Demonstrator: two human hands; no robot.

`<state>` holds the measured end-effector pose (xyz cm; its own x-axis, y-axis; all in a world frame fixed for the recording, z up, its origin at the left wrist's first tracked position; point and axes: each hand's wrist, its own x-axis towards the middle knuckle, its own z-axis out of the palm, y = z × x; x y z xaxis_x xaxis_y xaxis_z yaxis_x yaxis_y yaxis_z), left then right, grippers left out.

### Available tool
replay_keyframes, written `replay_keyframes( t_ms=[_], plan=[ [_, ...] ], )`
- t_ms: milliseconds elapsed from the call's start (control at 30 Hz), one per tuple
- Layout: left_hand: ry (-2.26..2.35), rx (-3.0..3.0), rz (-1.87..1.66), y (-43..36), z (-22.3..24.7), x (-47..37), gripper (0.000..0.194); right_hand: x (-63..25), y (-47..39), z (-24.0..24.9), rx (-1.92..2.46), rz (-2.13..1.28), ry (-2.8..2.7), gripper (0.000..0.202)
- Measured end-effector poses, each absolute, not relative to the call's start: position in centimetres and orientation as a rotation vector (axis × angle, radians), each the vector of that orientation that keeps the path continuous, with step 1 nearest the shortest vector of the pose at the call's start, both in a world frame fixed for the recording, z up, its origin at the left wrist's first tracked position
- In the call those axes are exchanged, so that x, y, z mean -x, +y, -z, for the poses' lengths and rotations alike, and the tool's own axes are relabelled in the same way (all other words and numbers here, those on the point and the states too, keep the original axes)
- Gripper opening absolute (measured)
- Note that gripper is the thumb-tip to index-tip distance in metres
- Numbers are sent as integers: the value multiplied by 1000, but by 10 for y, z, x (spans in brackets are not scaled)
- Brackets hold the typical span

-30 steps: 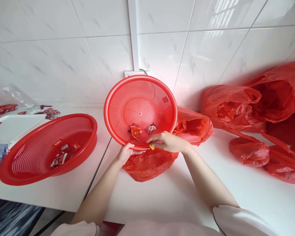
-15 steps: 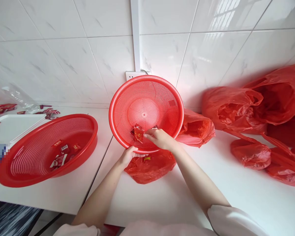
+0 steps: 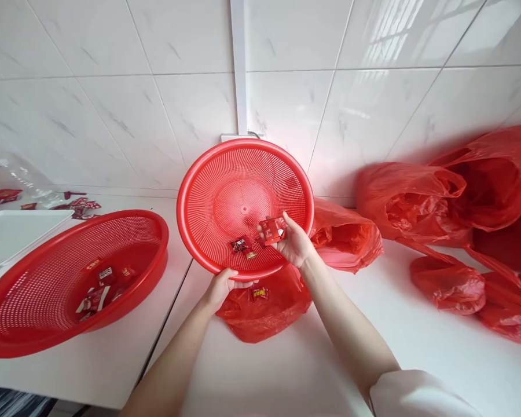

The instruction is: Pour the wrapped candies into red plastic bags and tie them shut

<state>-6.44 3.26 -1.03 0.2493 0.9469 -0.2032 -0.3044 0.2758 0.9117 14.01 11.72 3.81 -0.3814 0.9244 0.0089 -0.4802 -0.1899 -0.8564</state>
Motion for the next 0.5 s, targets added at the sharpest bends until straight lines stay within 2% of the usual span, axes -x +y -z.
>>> replay_keyframes(
  t_ms=[100,300,400,500],
  plan=[
    [920,-881,-1009,34,11,64,30,-146,115,-41,591,-1782,-923,27],
    [925,-875,-1000,33,10,62,29,-144,116,-37,542,-1823,-814,34],
    [923,-883,-988,32,10,60,30,-144,116,-42,504,-1830,-694,28],
    [900,-900,-982,32,11,60,31,-146,114,-47,523,-1986,-639,47]
  ],
)
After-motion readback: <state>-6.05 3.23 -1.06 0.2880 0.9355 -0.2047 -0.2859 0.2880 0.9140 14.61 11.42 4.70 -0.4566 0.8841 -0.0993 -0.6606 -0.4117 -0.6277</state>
